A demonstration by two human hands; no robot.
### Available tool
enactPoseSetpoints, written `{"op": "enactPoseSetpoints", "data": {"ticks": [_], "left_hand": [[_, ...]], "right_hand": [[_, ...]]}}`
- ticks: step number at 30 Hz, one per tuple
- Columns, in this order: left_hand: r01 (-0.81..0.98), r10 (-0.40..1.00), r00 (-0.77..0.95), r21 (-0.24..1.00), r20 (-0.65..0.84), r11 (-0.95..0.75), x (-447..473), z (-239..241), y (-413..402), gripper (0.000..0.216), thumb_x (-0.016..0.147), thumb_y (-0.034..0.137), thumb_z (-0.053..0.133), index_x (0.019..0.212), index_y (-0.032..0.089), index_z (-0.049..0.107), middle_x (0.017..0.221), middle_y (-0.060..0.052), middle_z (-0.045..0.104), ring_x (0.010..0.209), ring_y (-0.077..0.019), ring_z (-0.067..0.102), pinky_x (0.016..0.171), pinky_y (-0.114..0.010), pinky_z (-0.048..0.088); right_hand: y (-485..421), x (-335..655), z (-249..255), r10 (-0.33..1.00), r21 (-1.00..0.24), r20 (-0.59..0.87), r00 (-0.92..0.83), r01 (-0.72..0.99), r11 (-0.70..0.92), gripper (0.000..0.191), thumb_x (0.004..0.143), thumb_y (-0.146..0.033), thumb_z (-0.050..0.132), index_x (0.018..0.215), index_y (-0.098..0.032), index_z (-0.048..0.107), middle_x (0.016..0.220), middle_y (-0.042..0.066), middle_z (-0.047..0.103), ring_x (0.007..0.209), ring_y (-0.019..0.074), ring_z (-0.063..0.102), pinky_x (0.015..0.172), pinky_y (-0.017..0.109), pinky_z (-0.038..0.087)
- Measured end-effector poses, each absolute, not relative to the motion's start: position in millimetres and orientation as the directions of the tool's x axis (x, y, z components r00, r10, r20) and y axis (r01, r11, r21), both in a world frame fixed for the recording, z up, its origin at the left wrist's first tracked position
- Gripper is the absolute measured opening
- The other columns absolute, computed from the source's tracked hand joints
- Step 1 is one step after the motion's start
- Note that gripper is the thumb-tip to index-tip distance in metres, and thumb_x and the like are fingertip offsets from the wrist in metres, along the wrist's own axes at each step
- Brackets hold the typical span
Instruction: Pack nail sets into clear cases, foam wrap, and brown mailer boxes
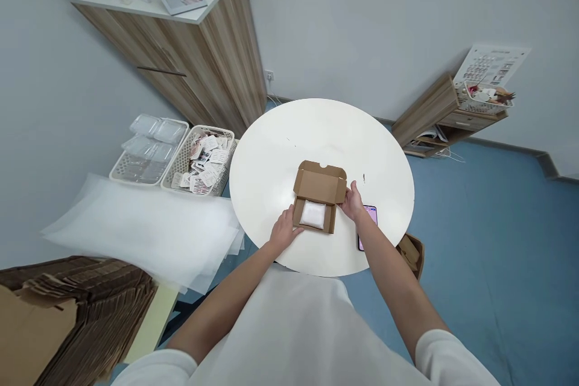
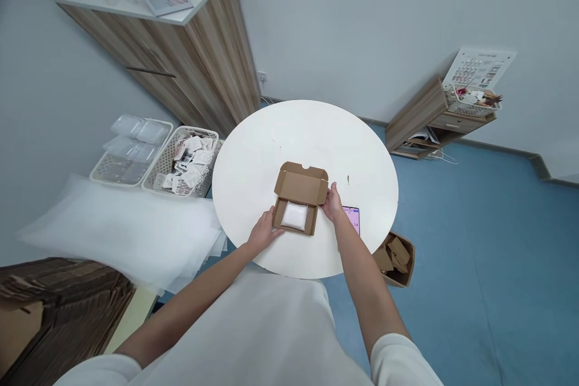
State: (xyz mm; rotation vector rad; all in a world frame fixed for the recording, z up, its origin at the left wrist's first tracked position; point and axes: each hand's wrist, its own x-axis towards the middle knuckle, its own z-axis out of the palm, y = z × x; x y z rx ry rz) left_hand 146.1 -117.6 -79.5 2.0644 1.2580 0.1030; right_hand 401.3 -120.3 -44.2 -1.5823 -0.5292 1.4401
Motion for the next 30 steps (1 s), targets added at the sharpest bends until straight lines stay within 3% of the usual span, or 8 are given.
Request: {"op": "enactPoseSetpoints", "data": {"ticks": [4,9,18,21,26,30], "left_hand": [[0.736,0.818,0.500,0.637,-0.285,-0.228,146,-76,-117,0.088,0.073,0.041,0.056,0.137,0.016,0.002,0.120,-0.014,0.044,0.111,-0.0273,0.044,0.083,-0.035,0.039],[0.751,0.785,0.506,0.629,-0.357,-0.198,146,-63,-102,0.115,0.060,0.044,0.068,0.136,0.017,-0.014,0.116,-0.012,0.049,0.103,-0.0278,0.051,0.074,-0.033,0.041],[0.721,0.742,0.586,0.628,-0.325,-0.294,148,-48,-90,0.093,0.059,0.042,0.068,0.134,0.026,0.015,0.120,-0.008,0.048,0.102,-0.0270,0.051,0.072,-0.032,0.042],[0.734,0.750,0.573,0.615,-0.331,-0.289,147,-50,-93,0.087,0.060,0.042,0.068,0.131,0.024,0.021,0.120,-0.009,0.048,0.104,-0.0278,0.050,0.074,-0.033,0.042],[0.726,0.761,0.560,0.635,-0.326,-0.263,145,-53,-94,0.077,0.058,0.039,0.070,0.124,0.021,0.034,0.117,-0.010,0.049,0.102,-0.0281,0.051,0.077,-0.035,0.043],[0.565,0.726,0.647,0.787,-0.234,-0.250,141,-51,-93,0.079,0.059,0.030,0.070,0.128,0.025,0.031,0.118,-0.008,0.049,0.107,-0.0265,0.048,0.083,-0.037,0.042]], "right_hand": [[-130,388,-36,0.866,-0.887,-0.449,0.219,-0.225,-0.403,0.065,0.081,-0.063,0.008,0.129,-0.028,0.033,0.124,0.003,0.050,0.112,0.0192,0.048,0.089,0.036,0.043],[-154,381,-24,0.896,-0.914,-0.399,0.196,-0.009,-0.406,0.052,0.081,-0.053,0.038,0.128,-0.029,0.034,0.133,0.000,0.040,0.121,0.0171,0.036,0.100,0.036,0.031],[-169,373,-20,0.837,-0.791,-0.405,0.367,0.317,-0.522,0.039,0.083,-0.048,0.031,0.097,-0.018,0.054,0.105,0.007,0.049,0.098,0.0201,0.045,0.090,0.039,0.036],[-177,372,-26,0.887,-0.788,-0.355,0.296,0.416,-0.454,0.035,0.082,-0.040,0.035,0.106,-0.021,0.051,0.102,0.005,0.049,0.095,0.0191,0.046,0.088,0.038,0.037],[-196,372,-33,0.921,-0.765,-0.302,0.247,0.513,-0.389,0.061,0.076,-0.029,0.047,0.133,-0.027,0.026,0.124,0.006,0.043,0.103,0.0196,0.046,0.089,0.038,0.038],[-206,374,-38,0.953,-0.742,-0.260,0.156,0.599,-0.300,0.071,0.071,-0.018,0.049,0.135,-0.026,0.021,0.127,0.008,0.040,0.117,0.0209,0.037,0.097,0.040,0.032]]}}
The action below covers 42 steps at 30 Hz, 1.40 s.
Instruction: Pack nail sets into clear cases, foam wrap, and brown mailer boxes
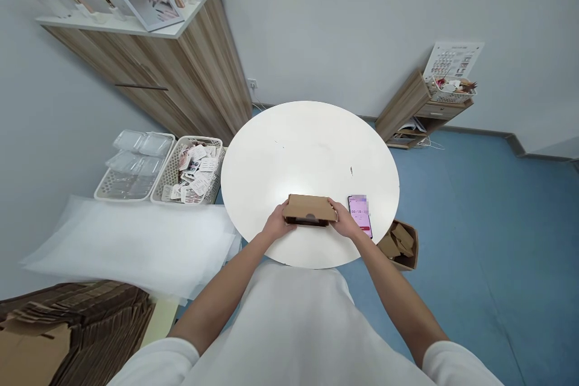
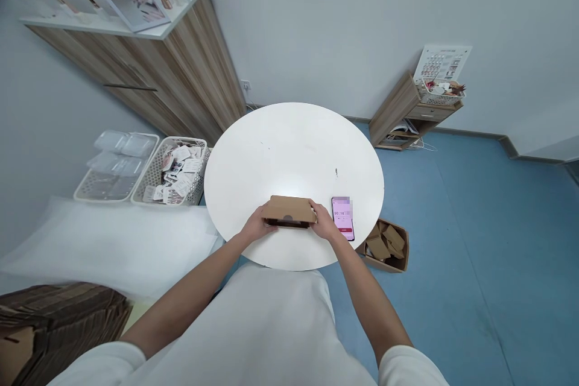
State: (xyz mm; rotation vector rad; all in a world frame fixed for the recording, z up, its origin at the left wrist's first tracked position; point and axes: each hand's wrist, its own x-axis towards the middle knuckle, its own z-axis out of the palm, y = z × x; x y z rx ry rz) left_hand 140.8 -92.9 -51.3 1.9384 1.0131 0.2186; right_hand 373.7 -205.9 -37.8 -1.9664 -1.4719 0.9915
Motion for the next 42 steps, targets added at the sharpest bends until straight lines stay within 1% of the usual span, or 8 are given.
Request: {"op": "enactPoseSetpoints", "data": {"ticks": [4,9,13,19,25,29,32,42], "left_hand": [[0.517,0.703,0.652,0.845,-0.283,-0.139,131,-58,-94,0.090,0.059,0.029,0.069,0.134,0.024,0.021,0.112,-0.008,0.052,0.096,-0.0220,0.053,0.083,-0.037,0.043],[0.531,0.668,0.593,0.842,-0.449,0.094,115,-72,-99,0.092,0.060,0.023,0.067,0.136,0.023,0.014,0.118,-0.011,0.046,0.080,-0.0135,0.058,0.077,-0.033,0.047],[0.428,0.564,0.645,0.855,-0.516,0.293,108,-66,-102,0.078,0.064,0.023,0.062,0.133,0.021,0.025,0.125,-0.012,0.042,0.095,-0.0191,0.057,0.079,-0.033,0.047],[0.335,0.559,0.506,0.747,-0.657,0.574,120,-51,-98,0.053,0.080,0.055,0.038,0.119,0.019,0.045,0.121,-0.010,0.052,0.099,-0.0187,0.056,0.081,-0.031,0.047],[0.420,0.632,0.444,0.771,-0.635,0.479,133,-57,-94,0.048,0.075,0.040,0.056,0.117,0.016,0.048,0.114,-0.011,0.057,0.096,-0.0186,0.057,0.077,-0.029,0.048],[0.561,0.695,0.420,0.769,-0.584,0.307,133,-70,-94,0.052,0.069,0.028,0.062,0.118,0.016,0.049,0.101,-0.008,0.063,0.091,-0.0188,0.059,0.077,-0.030,0.046],[0.579,0.704,0.447,0.778,-0.552,0.242,133,-79,-94,0.046,0.066,0.023,0.062,0.110,0.017,0.055,0.098,-0.007,0.064,0.089,-0.0187,0.059,0.077,-0.029,0.046],[0.576,0.838,0.418,0.816,-0.350,0.054,138,-53,-116,0.047,0.072,0.035,0.055,0.116,0.021,0.050,0.082,-0.001,0.060,0.069,-0.0119,0.057,0.066,-0.026,0.046]], "right_hand": [[-214,376,-44,0.935,-0.725,-0.337,0.110,0.604,-0.332,0.079,0.069,-0.014,0.047,0.137,-0.029,0.012,0.137,0.007,0.023,0.125,0.0212,0.027,0.099,0.040,0.031],[-227,377,-44,0.888,-0.778,-0.460,-0.022,0.492,-0.391,0.095,0.063,-0.011,0.050,0.137,-0.033,-0.007,0.144,0.008,0.003,0.116,0.0209,0.042,0.091,0.039,0.039],[-235,370,-37,0.870,-0.832,-0.493,-0.018,0.304,-0.465,0.091,0.070,-0.026,0.055,0.137,-0.032,-0.006,0.145,0.009,0.007,0.116,0.0220,0.042,0.092,0.040,0.038],[-230,353,-29,0.770,-0.778,-0.621,0.149,0.001,-0.628,0.063,0.081,-0.058,0.031,0.136,-0.036,0.011,0.138,0.007,0.032,0.107,0.0211,0.051,0.081,0.038,0.046],[-219,345,-38,0.745,-0.761,-0.631,0.217,0.016,-0.649,0.064,0.078,-0.045,0.047,0.134,-0.035,0.017,0.130,0.008,0.041,0.095,0.0175,0.055,0.071,0.030,0.049],[-220,343,-57,0.750,-0.769,-0.580,0.316,0.092,-0.633,0.070,0.076,-0.034,0.050,0.136,-0.030,0.014,0.125,0.009,0.045,0.089,0.0151,0.056,0.075,0.031,0.047],[-221,343,-71,0.758,-0.777,-0.518,0.396,0.153,-0.611,0.064,0.074,-0.030,0.052,0.132,-0.023,0.027,0.115,0.008,0.052,0.091,0.0156,0.055,0.080,0.032,0.044],[-226,347,-48,0.788,-0.783,-0.463,0.406,0.229,-0.578,0.053,0.078,-0.031,0.044,0.128,-0.023,0.027,0.103,0.006,0.058,0.077,0.0135,0.058,0.068,0.028,0.045]]}}
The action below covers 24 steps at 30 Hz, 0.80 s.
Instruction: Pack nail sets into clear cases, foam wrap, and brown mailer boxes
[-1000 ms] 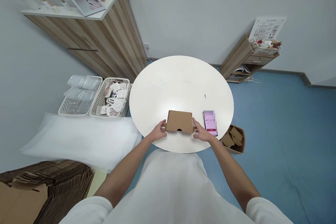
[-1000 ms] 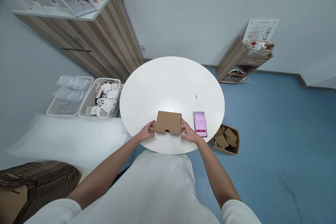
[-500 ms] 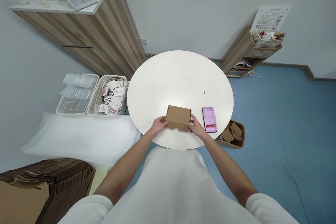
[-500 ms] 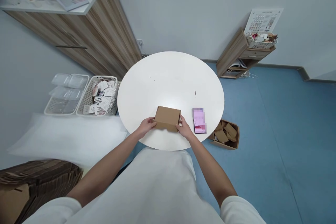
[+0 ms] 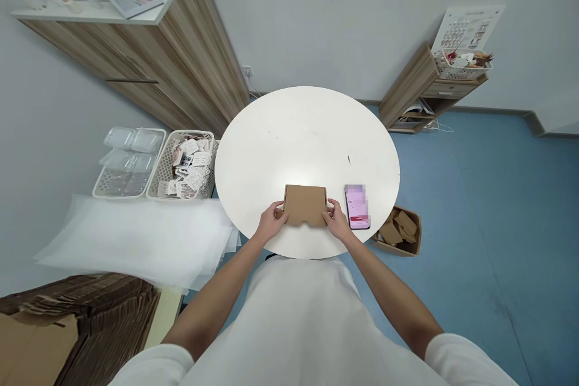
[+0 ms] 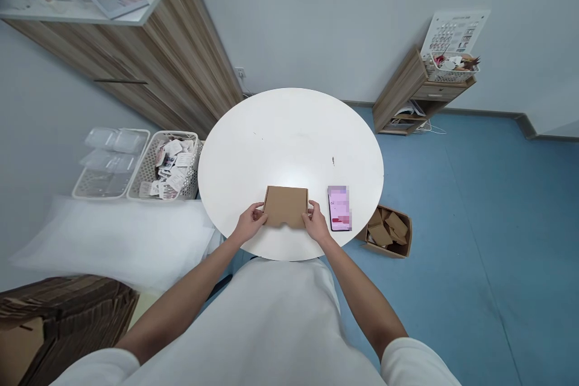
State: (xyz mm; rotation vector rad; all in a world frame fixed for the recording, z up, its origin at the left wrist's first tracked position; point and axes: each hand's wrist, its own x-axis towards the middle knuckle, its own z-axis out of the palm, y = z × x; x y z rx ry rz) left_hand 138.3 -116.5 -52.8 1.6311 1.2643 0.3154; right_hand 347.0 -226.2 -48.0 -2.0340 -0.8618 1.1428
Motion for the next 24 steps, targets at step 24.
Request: {"op": "enactPoseSetpoints", "data": {"ticks": [24], "left_hand": [[0.671,0.818,0.475,0.735,-0.323,-0.099,180,-12,-108,0.025,0.074,0.038,0.046,0.086,0.023,0.062,0.082,0.000,0.059,0.067,-0.0140,0.052,0.062,-0.025,0.041]], "right_hand": [[-210,416,-4,0.899,-0.820,-0.433,0.063,0.388,-0.422,0.056,0.076,-0.044,0.050,0.127,-0.025,0.039,0.110,0.007,0.049,0.082,0.0139,0.051,0.075,0.028,0.042]]}}
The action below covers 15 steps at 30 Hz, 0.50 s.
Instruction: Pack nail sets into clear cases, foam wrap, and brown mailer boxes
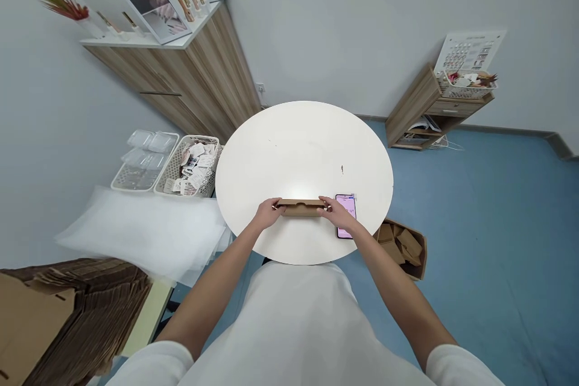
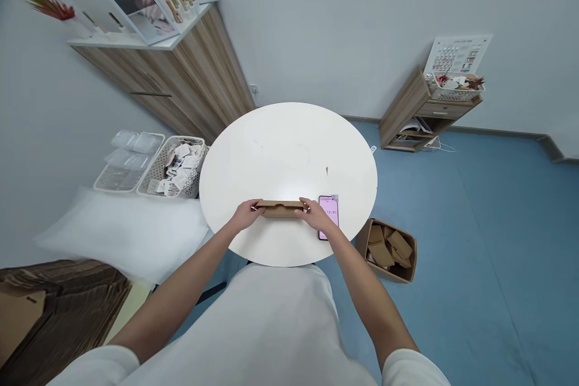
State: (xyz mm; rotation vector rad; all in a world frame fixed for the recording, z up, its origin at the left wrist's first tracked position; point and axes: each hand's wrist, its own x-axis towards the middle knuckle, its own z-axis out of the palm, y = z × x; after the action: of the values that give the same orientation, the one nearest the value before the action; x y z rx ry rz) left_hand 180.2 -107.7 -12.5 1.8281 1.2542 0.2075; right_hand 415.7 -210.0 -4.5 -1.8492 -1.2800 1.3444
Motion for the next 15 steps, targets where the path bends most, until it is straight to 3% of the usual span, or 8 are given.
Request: {"op": "enactPoseSetpoints", "data": {"ticks": [4,8,12,15], "left_hand": [[0.722,0.854,0.414,0.685,-0.317,-0.095,179,-16,-102,0.028,0.074,0.038,0.048,0.094,0.023,0.059,0.086,-0.002,0.057,0.070,-0.0141,0.053,0.065,-0.026,0.042],[0.796,0.908,0.350,0.584,-0.228,-0.160,179,-17,-97,0.030,0.070,0.040,0.055,0.092,0.018,0.056,0.091,-0.006,0.054,0.083,-0.0180,0.052,0.069,-0.028,0.042],[0.814,0.893,0.400,0.529,-0.208,-0.241,181,-12,-95,0.023,0.072,0.039,0.055,0.083,0.019,0.055,0.087,-0.005,0.053,0.079,-0.0184,0.052,0.064,-0.027,0.040],[0.808,0.864,0.451,0.513,-0.223,-0.289,182,-6,-92,0.019,0.073,0.037,0.054,0.078,0.019,0.054,0.079,-0.004,0.054,0.071,-0.0178,0.052,0.058,-0.027,0.037]], "right_hand": [[-200,413,-6,0.928,-0.752,-0.359,0.102,0.558,-0.352,0.041,0.082,-0.039,0.042,0.119,-0.021,0.048,0.105,0.008,0.051,0.088,0.0165,0.051,0.078,0.028,0.039],[-192,409,1,0.911,-0.646,-0.349,0.222,0.648,-0.405,0.038,0.086,-0.039,0.033,0.111,-0.020,0.053,0.105,0.010,0.051,0.095,0.0199,0.050,0.075,0.027,0.037],[-186,403,11,0.895,-0.575,-0.375,0.240,0.697,-0.428,0.034,0.087,-0.039,0.030,0.088,-0.021,0.059,0.083,0.008,0.055,0.074,0.0184,0.052,0.061,0.026,0.035],[-184,400,17,0.899,-0.579,-0.377,0.222,0.702,-0.415,0.035,0.087,-0.038,0.030,0.069,-0.021,0.054,0.066,0.005,0.053,0.061,0.0167,0.048,0.054,0.026,0.031]]}}
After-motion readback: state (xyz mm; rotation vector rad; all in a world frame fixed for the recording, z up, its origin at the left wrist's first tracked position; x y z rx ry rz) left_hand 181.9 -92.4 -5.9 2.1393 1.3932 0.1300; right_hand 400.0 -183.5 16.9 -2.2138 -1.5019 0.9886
